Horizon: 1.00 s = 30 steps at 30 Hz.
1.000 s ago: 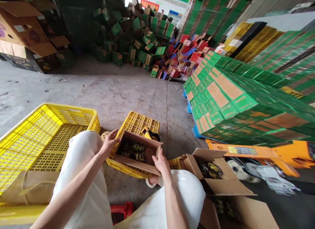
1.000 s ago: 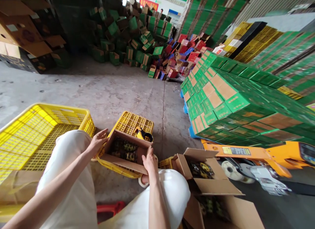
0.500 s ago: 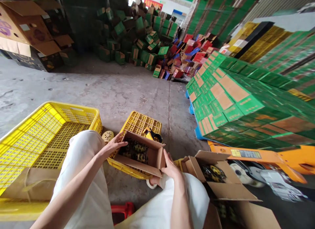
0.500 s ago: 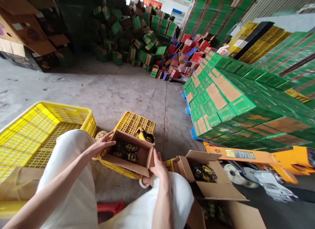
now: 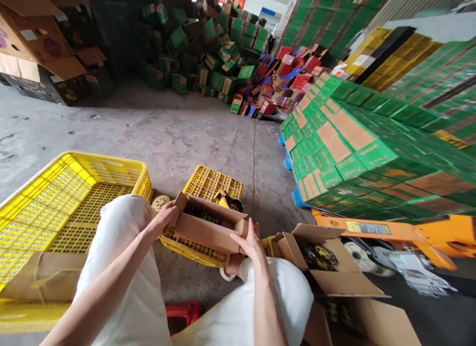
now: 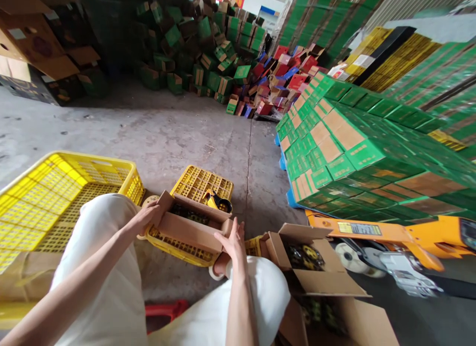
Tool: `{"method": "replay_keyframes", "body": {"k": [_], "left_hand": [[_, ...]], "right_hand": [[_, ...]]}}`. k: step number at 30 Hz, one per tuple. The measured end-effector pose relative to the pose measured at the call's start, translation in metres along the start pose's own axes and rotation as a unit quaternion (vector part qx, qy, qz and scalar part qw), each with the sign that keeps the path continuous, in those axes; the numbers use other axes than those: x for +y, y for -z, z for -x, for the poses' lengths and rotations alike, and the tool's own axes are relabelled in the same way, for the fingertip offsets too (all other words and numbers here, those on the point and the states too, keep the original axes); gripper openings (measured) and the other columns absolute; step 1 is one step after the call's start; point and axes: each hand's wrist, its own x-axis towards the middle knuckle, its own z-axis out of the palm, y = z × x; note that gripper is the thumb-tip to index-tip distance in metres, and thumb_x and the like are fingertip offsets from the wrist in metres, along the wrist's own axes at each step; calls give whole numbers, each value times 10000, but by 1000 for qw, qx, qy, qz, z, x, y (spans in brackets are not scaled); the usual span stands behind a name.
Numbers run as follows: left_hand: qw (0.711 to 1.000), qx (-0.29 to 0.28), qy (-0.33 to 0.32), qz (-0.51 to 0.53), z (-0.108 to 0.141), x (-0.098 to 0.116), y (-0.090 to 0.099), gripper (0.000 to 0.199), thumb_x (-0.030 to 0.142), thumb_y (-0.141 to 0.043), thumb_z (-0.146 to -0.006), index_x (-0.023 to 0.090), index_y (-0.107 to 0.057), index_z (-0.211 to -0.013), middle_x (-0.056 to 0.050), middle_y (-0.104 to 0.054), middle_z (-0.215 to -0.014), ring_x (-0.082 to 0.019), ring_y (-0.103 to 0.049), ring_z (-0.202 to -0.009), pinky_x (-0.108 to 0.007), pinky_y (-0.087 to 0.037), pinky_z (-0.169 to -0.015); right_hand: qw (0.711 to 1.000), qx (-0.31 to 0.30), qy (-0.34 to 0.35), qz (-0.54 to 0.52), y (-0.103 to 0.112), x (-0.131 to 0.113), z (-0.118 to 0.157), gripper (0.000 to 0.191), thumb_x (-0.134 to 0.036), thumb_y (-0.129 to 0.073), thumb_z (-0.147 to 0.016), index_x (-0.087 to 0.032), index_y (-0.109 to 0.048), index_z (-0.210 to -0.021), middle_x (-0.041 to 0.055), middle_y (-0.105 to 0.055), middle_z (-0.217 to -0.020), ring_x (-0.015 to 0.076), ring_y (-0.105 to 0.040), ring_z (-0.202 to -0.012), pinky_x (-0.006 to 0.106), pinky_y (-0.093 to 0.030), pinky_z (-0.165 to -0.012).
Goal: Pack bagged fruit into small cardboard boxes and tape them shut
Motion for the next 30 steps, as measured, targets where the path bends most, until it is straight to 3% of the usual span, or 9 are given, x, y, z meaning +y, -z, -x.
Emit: {"method": "replay_keyframes", "body": {"k": [3,8,11,13,16,21,24,26,30], "left_hand": [[999,-32,21,7,-1,0,-1,625,630,-902,-710,171,-818,-1126,-99,-842,-1001,-305,-782,-980,-302,-591,-768],[999,-31,29,-1,-2,-2,-2,772,777,-908,-657,174,-820,-1132,-110,-846,-1011,-313,-791,-972,-325,-609,-797],[1000,1,22,-17,-4,-6,-2,796,813,-890,-641,166,-823,-1100,-121,-852,-1009,-354,-783,-1054,-362,-621,-867],[999,19,12,-25,-5,-7,-1,774,812,-880,-656,172,-825,-1090,-130,-857,-1057,-377,-765,-1148,-377,-617,-936],[999,29,10,-23,-6,-8,0,716,772,-884,-692,194,-827,-1110,-133,-853,-1167,-382,-733,-1265,-379,-605,-999],[997,-7,80,19,-5,-3,1,716,813,-733,-814,224,-817,-1212,-130,-837,-1221,-344,-774,-1196,-356,-626,-832],[996,-50,72,16,-2,0,0,702,657,-895,-721,203,-805,-1250,-131,-830,-1216,-330,-785,-1142,-339,-617,-825],[997,-64,50,16,-2,-1,-1,803,556,-999,-618,186,-784,-1297,-131,-819,-1218,-327,-782,-1129,-357,-619,-879],[998,22,50,-11,-4,-9,-7,943,457,-1088,-486,193,-757,-1329,-117,-797,-1162,-311,-784,-1088,-374,-625,-911]], "right_hand": [[1000,13,-10,15,-12,-10,-4,1276,-488,-884,-767,-130,-195,-1780,324,-97,-1839,507,-231,-1687,607,-284,-1340],[999,42,32,6,-16,-12,-4,1141,-446,-847,-786,-267,-274,-1757,224,-82,-1870,510,-99,-1715,766,-285,-1271],[994,28,93,-53,-11,-1,-5,846,-393,-813,-802,-308,-534,-1596,163,-219,-1855,431,-232,-1708,681,-329,-1290],[989,28,133,-65,-9,5,-6,516,-328,-778,-817,-313,-736,-1331,108,-400,-1786,384,-328,-1679,629,-326,-1313],[983,36,173,-42,-10,9,-8,218,-253,-738,-846,-281,-838,-1038,104,-615,-1618,366,-450,-1612,598,-314,-1331],[985,72,156,-11,-20,3,-6,197,-224,-744,-856,-287,-864,-998,107,-659,-1569,352,-527,-1547,562,-414,-1280],[987,78,142,-5,-22,-1,-2,218,-213,-725,-868,-298,-848,-1028,86,-622,-1614,338,-473,-1587,577,-431,-1262],[989,67,132,3,-20,-5,1,244,-205,-702,-880,-297,-834,-1064,74,-587,-1654,339,-415,-1624,605,-422,-1262],[993,53,103,10,-10,-12,5,305,-239,-714,-868,-316,-825,-1142,53,-563,-1681,367,-376,-1644,636,-409,-1276]]}}
